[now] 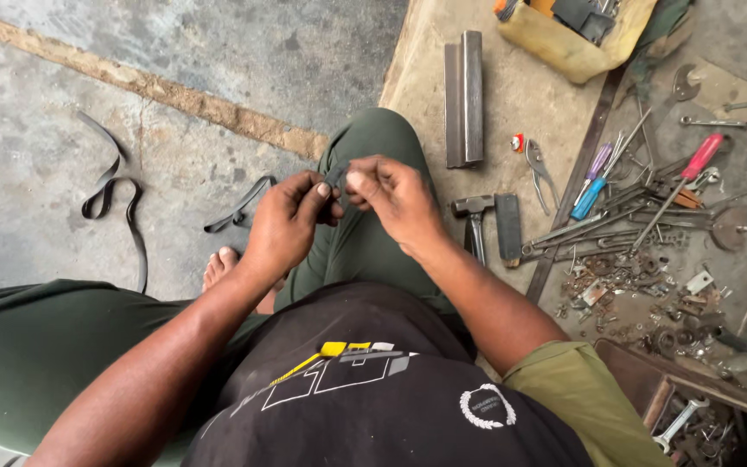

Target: The person sits on a low stool and works on a bicycle inner tube, using a hammer, pliers, a file, and scissors to flatten, cut, and trim sections of the tube. The person repeatedly folds, hammers, and cuts the tube while seated.

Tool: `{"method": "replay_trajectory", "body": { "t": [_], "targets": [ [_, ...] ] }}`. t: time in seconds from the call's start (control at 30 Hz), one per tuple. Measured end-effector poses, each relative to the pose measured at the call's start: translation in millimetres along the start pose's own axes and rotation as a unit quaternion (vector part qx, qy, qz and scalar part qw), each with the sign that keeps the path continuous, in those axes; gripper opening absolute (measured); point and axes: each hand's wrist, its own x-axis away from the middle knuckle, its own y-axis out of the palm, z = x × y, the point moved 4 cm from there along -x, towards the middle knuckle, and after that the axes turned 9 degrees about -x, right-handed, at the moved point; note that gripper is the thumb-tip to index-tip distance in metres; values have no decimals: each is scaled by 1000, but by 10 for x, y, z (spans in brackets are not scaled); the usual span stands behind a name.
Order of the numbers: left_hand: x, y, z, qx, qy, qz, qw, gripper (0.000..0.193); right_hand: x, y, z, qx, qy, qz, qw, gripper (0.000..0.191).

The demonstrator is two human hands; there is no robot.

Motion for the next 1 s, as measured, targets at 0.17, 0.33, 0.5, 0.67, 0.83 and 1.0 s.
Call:
{"method": "replay_trajectory", "body": {
  "t": [0.17, 0.33, 0.5, 0.67, 0.83, 1.0],
  "targets": [
    [37, 26, 84, -86, 16, 11, 996, 16, 7, 117, -51, -31, -51, 14, 998, 14],
    [118, 3, 297, -207, 191, 71, 957, 19, 9, 143, -234, 176, -128, 49, 975, 13],
    [44, 17, 250, -167, 75, 12, 983, 15, 56, 144, -380, 150, -156, 65, 974, 10],
    [14, 27, 217, -103, -42, -58, 992, 17, 87, 156, -427, 136, -188, 60, 971, 9],
    [-35, 97, 120, -19, -104, -108, 989, 24, 82, -107, -310, 155, -158, 31, 975, 16],
    [-98, 146, -29, 69, -134, -117, 982, 25, -64, -1439, -273, 326, -207, 307, 870, 18]
  ]
}}
